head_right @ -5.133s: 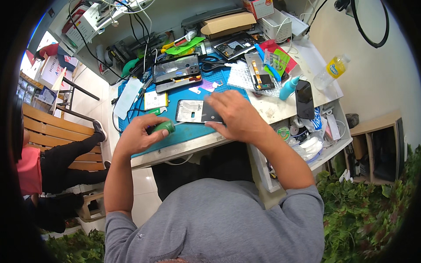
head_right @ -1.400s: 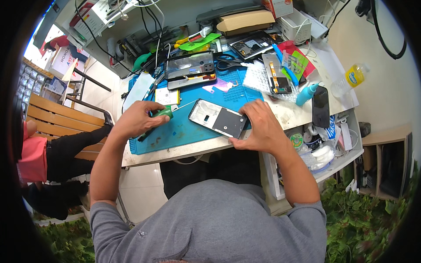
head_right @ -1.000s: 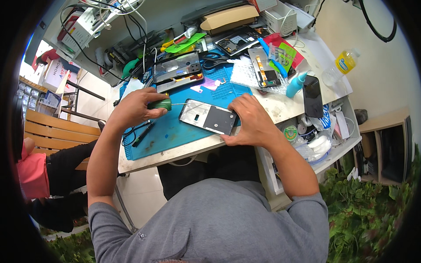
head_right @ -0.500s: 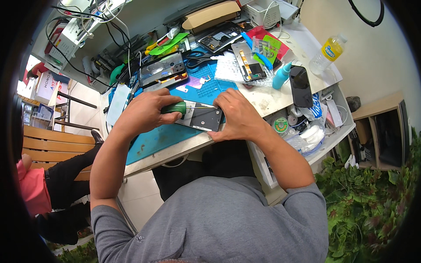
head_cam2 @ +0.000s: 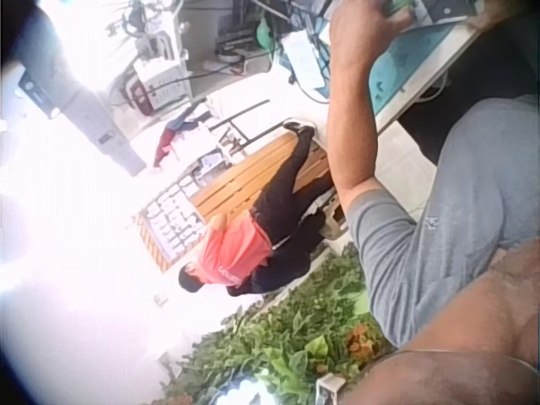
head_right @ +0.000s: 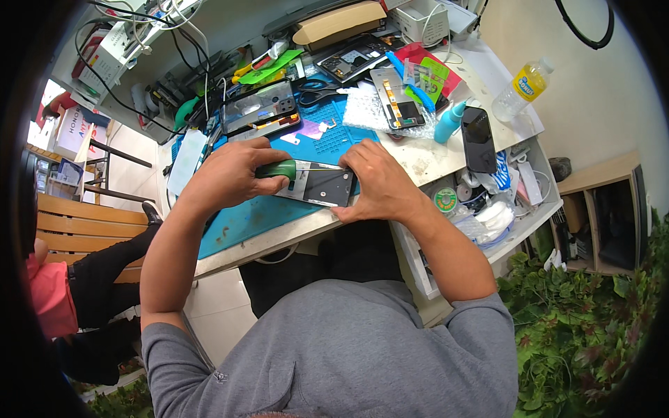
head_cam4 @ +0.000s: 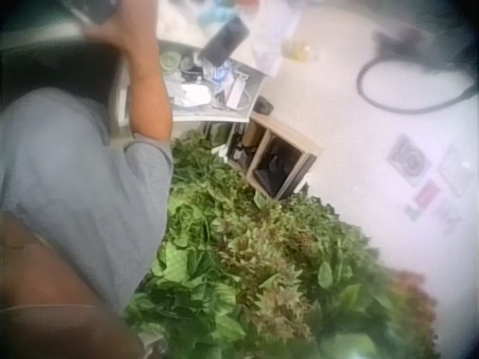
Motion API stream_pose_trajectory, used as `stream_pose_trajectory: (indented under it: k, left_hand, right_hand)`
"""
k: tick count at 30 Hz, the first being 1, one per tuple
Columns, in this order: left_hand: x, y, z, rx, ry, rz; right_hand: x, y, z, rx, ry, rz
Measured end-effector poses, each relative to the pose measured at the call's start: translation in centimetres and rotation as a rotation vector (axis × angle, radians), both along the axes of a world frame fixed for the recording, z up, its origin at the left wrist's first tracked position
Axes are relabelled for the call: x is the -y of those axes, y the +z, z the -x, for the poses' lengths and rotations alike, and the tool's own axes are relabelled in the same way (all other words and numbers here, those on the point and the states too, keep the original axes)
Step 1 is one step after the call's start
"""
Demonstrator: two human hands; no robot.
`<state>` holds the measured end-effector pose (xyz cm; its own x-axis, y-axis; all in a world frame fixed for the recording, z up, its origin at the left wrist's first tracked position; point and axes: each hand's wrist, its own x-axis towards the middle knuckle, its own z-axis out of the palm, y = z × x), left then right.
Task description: The person uses a screwdriver to pry open the back case of a mobile phone, removes internal components including a green battery-like part, and handles the phone and its parts on a repair bench.
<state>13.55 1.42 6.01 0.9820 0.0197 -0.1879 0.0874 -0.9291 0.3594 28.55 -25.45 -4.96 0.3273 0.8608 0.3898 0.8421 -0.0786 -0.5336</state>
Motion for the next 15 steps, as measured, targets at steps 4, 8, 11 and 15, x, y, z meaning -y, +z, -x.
stream_pose_trajectory:
  k: [4, 8, 11, 15]
  left_hand:
    - [0.27, 0.24, 0.01, -0.014, -0.004, 0.011]
    - [0.39, 0.39, 0.20, -0.024, -0.025, 0.030]
    - [0.52, 0.50, 0.43, -0.025, -0.033, 0.035]
    - [0.74, 0.62, 0.71, -0.040, -0.029, 0.028]
  right_hand:
    - [-0.03, -0.11, 0.05, 0.000, -0.003, -0.005]
    - [-0.08, -0.04, 0.14, 0.024, -0.007, -0.009]
    - [-0.11, -0.10, 0.17, 0.038, -0.007, -0.011]
    - [-0.06, -0.16, 0.21, 0.059, -0.009, -0.020]
